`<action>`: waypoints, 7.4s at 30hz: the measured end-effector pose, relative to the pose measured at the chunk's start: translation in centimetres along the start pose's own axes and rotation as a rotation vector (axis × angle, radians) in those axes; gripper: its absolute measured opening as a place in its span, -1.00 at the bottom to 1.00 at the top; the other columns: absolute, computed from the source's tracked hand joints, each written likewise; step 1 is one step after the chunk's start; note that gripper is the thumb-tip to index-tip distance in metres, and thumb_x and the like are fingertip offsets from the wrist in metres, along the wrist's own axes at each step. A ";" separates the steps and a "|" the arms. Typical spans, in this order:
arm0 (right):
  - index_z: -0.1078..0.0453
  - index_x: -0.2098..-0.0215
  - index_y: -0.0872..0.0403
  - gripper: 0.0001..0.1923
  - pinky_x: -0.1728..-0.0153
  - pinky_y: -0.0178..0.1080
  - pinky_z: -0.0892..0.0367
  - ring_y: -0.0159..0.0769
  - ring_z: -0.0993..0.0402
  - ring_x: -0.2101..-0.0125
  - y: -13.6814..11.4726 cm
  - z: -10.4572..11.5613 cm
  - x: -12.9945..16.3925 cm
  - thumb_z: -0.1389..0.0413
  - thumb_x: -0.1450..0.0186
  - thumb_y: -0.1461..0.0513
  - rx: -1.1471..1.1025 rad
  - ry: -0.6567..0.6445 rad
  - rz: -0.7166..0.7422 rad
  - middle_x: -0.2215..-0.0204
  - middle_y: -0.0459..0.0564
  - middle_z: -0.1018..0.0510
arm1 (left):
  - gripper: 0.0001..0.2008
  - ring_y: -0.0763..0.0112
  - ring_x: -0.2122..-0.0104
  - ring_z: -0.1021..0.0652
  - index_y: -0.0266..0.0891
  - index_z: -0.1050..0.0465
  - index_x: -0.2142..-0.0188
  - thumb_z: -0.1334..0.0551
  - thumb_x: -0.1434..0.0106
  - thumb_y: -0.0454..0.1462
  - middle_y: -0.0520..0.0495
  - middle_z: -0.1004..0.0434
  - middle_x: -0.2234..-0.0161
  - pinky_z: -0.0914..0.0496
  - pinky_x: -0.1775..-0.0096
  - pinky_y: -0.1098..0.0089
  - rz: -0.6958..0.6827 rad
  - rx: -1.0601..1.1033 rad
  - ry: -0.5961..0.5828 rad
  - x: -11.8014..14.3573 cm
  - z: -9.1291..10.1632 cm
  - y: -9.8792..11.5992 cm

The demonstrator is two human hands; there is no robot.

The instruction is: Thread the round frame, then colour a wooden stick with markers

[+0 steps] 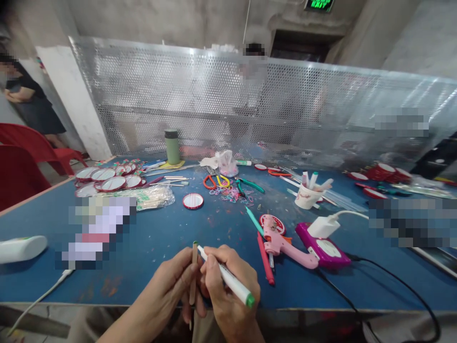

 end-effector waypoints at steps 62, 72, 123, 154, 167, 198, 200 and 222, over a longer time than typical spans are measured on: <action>-0.49 0.27 0.00 -0.82 0.46 -0.45 -0.40 -0.51 -0.47 0.56 -0.1 -0.2 -0.1 -0.07 -0.36 0.35 0.075 -0.020 0.016 0.53 -0.22 -0.52 | -0.63 0.55 0.72 -0.40 -0.18 -0.18 0.31 0.06 -0.41 0.04 0.00 -0.50 0.61 -0.29 0.65 0.59 -0.010 -0.096 0.003 -0.1 0.0 -0.4; -0.50 0.29 0.04 -0.83 0.50 -0.40 -0.40 -0.45 -0.47 0.58 -0.1 -0.1 0.0 -0.07 -0.36 0.34 0.088 0.002 0.008 0.55 -0.16 -0.53 | -0.63 0.56 0.72 -0.41 -0.19 -0.19 0.32 0.06 -0.42 0.03 0.01 -0.50 0.61 -0.27 0.64 0.60 -0.015 -0.094 0.007 0.1 0.1 -0.6; -0.49 0.27 0.06 -0.83 0.45 -0.37 -0.43 -0.42 -0.49 0.55 -0.5 -0.1 0.0 -0.07 -0.33 0.38 0.102 0.012 0.084 0.54 -0.15 -0.53 | -0.63 0.56 0.70 -0.43 -0.19 -0.16 0.33 0.05 -0.41 0.05 0.03 -0.45 0.60 -0.30 0.63 0.59 -0.005 -0.092 0.017 0.1 -0.1 -0.4; -0.50 0.27 0.04 -0.83 0.47 -0.41 -0.42 -0.46 -0.50 0.56 -0.7 -0.3 -0.1 -0.08 -0.33 0.37 0.104 -0.001 0.070 0.53 -0.17 -0.55 | -0.61 0.55 0.72 -0.40 -0.17 -0.15 0.35 0.06 -0.39 0.07 0.02 -0.47 0.62 -0.28 0.65 0.58 0.016 -0.108 0.024 0.0 -0.1 -0.6; -0.49 0.30 0.04 -0.84 0.45 -0.41 -0.42 -0.46 -0.50 0.54 -0.3 -0.2 0.1 -0.09 -0.33 0.36 0.113 0.027 0.040 0.53 -0.18 -0.54 | -0.59 0.57 0.73 -0.39 -0.18 -0.17 0.33 0.09 -0.40 0.08 -0.02 -0.51 0.60 -0.26 0.65 0.58 0.033 -0.128 0.019 0.0 -0.1 -0.5; -0.50 0.29 0.05 -0.83 0.46 -0.38 -0.41 -0.44 -0.46 0.57 -0.5 -0.1 0.0 -0.08 -0.35 0.35 0.108 0.038 0.035 0.55 -0.16 -0.52 | -0.59 0.59 0.72 -0.37 -0.19 -0.17 0.33 0.08 -0.40 0.08 0.01 -0.47 0.61 -0.26 0.64 0.59 0.033 -0.117 0.012 0.0 -0.2 -0.4; -0.50 0.29 0.04 -0.83 0.46 -0.38 -0.41 -0.44 -0.47 0.57 -0.4 -0.1 0.0 -0.08 -0.35 0.35 0.106 0.037 0.030 0.55 -0.16 -0.52 | -0.59 0.59 0.72 -0.37 -0.19 -0.17 0.33 0.08 -0.40 0.08 0.02 -0.45 0.62 -0.25 0.64 0.60 0.040 -0.113 0.016 -0.1 -0.2 -0.3; -0.48 0.29 0.08 -0.84 0.45 -0.33 -0.41 -0.41 -0.47 0.58 -0.1 0.3 0.3 -0.06 -0.34 0.37 0.090 0.078 0.035 0.58 -0.14 -0.51 | -0.59 0.52 0.69 -0.46 -0.19 -0.25 0.31 0.04 -0.40 0.08 -0.01 -0.52 0.61 -0.30 0.60 0.57 0.012 -0.077 0.020 0.1 -0.1 -1.1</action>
Point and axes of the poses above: each hand's wrist, its own x-axis away from the middle knuckle, its own z-axis out of the back of the hand, y = z × x, the point moved 5 cm from there along -x, towards the middle knuckle
